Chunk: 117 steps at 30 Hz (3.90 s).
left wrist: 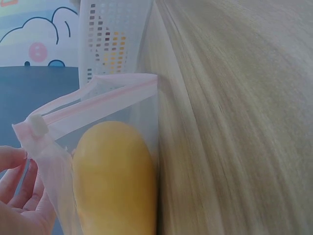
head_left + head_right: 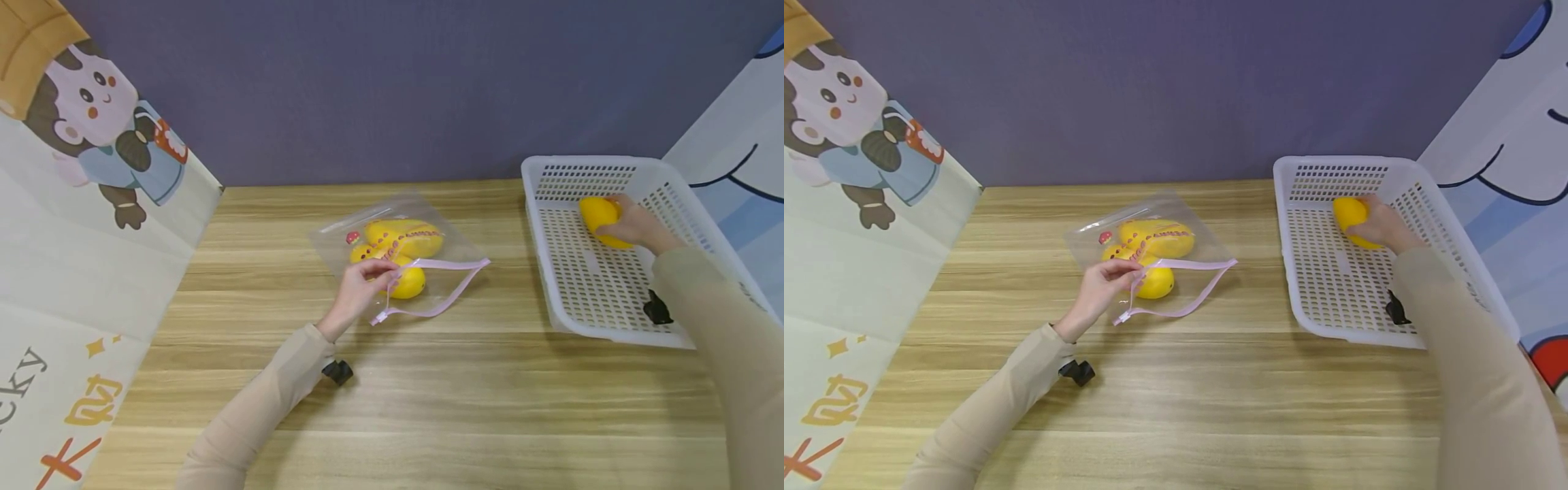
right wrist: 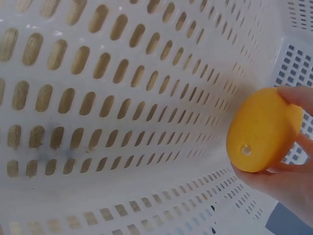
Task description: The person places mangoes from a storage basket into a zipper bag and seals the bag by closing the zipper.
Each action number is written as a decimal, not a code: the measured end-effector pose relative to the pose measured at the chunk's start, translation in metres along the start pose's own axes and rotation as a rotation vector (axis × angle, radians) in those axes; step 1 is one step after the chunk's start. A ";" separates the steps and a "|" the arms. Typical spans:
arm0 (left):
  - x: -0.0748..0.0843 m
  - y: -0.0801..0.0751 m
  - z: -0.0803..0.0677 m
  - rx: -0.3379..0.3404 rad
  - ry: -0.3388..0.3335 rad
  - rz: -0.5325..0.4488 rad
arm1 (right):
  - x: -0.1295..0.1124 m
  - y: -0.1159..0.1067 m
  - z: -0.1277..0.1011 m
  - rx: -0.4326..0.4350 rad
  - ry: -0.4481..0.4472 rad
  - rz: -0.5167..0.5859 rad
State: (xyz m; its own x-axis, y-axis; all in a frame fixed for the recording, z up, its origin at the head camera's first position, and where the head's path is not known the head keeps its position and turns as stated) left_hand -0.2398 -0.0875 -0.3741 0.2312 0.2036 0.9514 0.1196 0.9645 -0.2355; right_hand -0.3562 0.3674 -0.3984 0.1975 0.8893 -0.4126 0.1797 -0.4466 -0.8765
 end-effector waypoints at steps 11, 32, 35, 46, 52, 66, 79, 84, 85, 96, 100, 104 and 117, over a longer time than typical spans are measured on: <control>0.000 0.000 0.000 -0.012 -0.031 -0.010 | -0.006 -0.001 0.001 -0.009 -0.040 0.015; 0.024 0.001 -0.008 -0.011 -0.030 -0.015 | -0.064 -0.015 -0.040 -0.026 -0.165 0.008; 0.024 0.000 -0.008 -0.008 -0.035 -0.024 | -0.072 -0.015 -0.044 -0.029 -0.192 0.015; 0.027 0.000 -0.009 -0.007 -0.026 -0.002 | -0.100 -0.017 -0.063 -0.044 -0.287 0.038; 0.007 0.000 -0.003 -0.004 -0.018 -0.017 | -0.120 -0.018 -0.080 -0.046 -0.363 0.064; 0.002 -0.003 -0.004 0.006 0.018 -0.012 | -0.159 -0.018 -0.115 -0.028 -0.511 0.067; 0.002 -0.004 -0.003 -0.005 -0.002 -0.011 | -0.194 -0.006 -0.149 -0.038 -0.641 0.058; 0.001 -0.003 -0.003 0.003 -0.010 -0.027 | -0.204 0.002 -0.161 -0.048 -0.688 0.047; 0.001 -0.003 -0.003 0.005 -0.011 -0.029 | -0.205 0.004 -0.163 -0.054 -0.690 0.046; 0.002 -0.002 -0.003 0.007 -0.010 -0.038 | -0.228 0.019 -0.193 -0.058 -0.867 0.039; 0.011 -0.002 -0.005 0.001 -0.014 -0.042 | -0.234 0.028 -0.201 -0.080 -0.884 0.034; 0.025 -0.002 -0.009 -0.001 -0.019 -0.030 | -0.240 0.037 -0.207 -0.092 -0.903 0.033; 0.030 -0.002 -0.011 -0.007 -0.007 -0.023 | -0.251 0.069 -0.218 -0.130 -0.931 0.046</control>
State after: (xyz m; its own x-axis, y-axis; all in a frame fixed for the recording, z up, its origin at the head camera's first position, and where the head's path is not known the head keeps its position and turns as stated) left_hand -0.2223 -0.0849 -0.3471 0.2217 0.1826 0.9579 0.1314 0.9678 -0.2149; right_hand -0.1829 0.0919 -0.3010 -0.6332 0.5665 -0.5275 0.3083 -0.4405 -0.8432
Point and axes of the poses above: each hand's wrist, its own z-axis towards the middle knuckle, its own y-axis out of the palm, x = y × z, the point moved 8 cm from there along z, towards the middle knuckle, and after that the axes turned 6 degrees about y, right-handed, at the moved point
